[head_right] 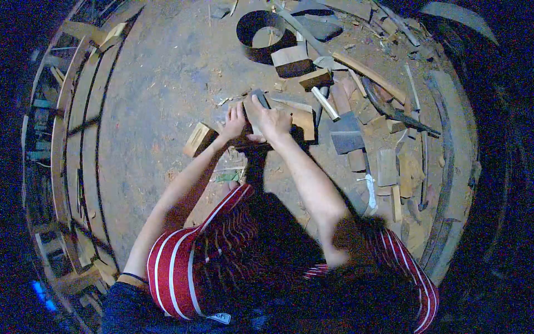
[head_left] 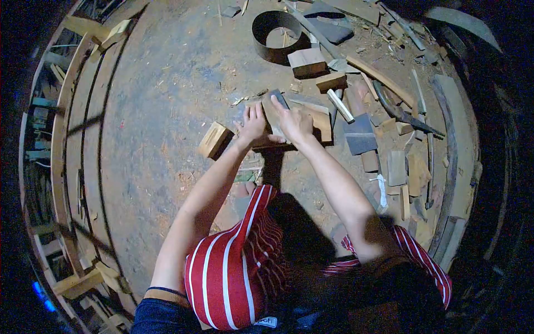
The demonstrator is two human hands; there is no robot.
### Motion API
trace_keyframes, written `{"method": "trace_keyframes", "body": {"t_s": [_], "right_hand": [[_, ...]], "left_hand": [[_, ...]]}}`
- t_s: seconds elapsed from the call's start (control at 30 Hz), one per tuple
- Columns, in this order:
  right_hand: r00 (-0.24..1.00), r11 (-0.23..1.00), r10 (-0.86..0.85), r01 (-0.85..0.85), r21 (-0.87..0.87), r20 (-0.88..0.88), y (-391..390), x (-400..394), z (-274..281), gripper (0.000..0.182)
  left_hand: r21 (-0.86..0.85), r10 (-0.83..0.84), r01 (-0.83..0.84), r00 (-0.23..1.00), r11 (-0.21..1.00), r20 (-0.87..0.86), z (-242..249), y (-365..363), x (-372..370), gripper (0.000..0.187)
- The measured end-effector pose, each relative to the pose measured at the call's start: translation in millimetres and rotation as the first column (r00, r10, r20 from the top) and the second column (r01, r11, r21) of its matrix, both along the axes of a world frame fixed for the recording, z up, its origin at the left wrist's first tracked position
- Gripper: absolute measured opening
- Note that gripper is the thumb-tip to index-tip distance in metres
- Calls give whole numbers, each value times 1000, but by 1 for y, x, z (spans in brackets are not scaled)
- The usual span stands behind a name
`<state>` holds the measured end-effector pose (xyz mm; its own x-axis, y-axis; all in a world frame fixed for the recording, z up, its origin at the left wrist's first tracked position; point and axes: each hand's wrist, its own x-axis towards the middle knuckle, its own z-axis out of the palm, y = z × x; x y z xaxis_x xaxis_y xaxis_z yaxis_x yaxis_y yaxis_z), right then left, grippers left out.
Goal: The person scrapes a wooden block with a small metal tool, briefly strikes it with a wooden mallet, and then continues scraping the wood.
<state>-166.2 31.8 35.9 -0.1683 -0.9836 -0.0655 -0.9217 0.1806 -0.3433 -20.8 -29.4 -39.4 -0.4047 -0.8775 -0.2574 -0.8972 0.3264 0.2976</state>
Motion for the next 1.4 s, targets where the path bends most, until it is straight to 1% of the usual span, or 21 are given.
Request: {"method": "trace_keyframes", "body": {"t_s": [0.07,0.1,0.13,0.2,0.23,0.4,0.5,0.6,0.63,0.73,0.77,0.8,0.87,0.93,1.0,1.17,1.23,1.27,1.33,1.37,1.4], "right_hand": [[993,998,48,-53,-45,-103,15,-1,-1,61],[998,999,48,-47,24,-41,26,-5,-1,63],[998,998,58,-56,32,-41,40,-6,0,63],[994,994,79,-73,85,-75,61,-10,-2,63],[993,996,94,-93,6,-77,63,-11,-3,62],[999,997,53,-52,51,-11,15,-4,6,54],[999,991,13,-17,-131,-35,-15,0,-18,54],[998,988,3,-14,-152,-70,9,-1,-12,54],[1000,1000,-4,4,-13,10,24,-3,-4,56],[999,996,-32,32,85,9,85,-11,-5,61],[999,988,-48,51,143,-19,104,-13,2,61],[997,977,-67,75,198,-50,113,-14,7,61],[997,984,-66,72,161,-42,112,-15,9,61],[996,991,-77,81,109,-40,104,-19,10,61],[993,998,-63,61,-23,-103,88,-21,-4,61],[987,995,-84,76,-69,-134,87,-21,-18,61],[998,985,-55,51,-164,-21,105,-22,-21,49],[999,986,-45,42,-159,-16,103,-21,-8,49],[995,972,-92,83,219,33,101,-21,14,47],[993,997,-76,75,10,86,95,-23,0,47],[993,997,-80,80,7,85,84,-27,-13,47]], "left_hand": [[62,14,-14,1000,998,-3,-1,-1,0,78],[-49,-65,65,998,997,-1,-28,-7,6,117],[-41,-56,55,998,998,-2,-6,1,4,117],[134,3,-2,1000,991,-12,70,20,-6,142],[143,-8,8,1000,990,-4,71,20,-6,140],[162,-15,15,1000,987,2,58,11,-6,144],[114,-10,8,1000,993,19,3,-5,-1,146],[160,-9,4,1000,987,27,29,1,-4,145],[79,-23,25,999,997,-25,13,2,1,144],[99,-25,27,1000,995,-17,53,15,-2,142],[24,-76,78,995,997,-62,27,8,2,140],[31,-73,75,995,997,-62,39,12,2,140],[117,-7,8,1000,993,-12,64,18,-4,139],[79,3,0,999,997,-40,63,22,-5,138],[82,26,-21,998,996,-61,59,20,-4,137],[94,22,-20,1000,995,-18,65,17,-9,138],[111,19,-18,1000,994,-4,61,16,-7,139],[116,29,-29,1000,993,1,58,14,-6,139],[110,33,-33,999,993,4,51,13,-6,140],[116,31,-32,999,993,9,52,17,-6,140],[125,33,-33,999,992,2,55,18,-7,141]]}}
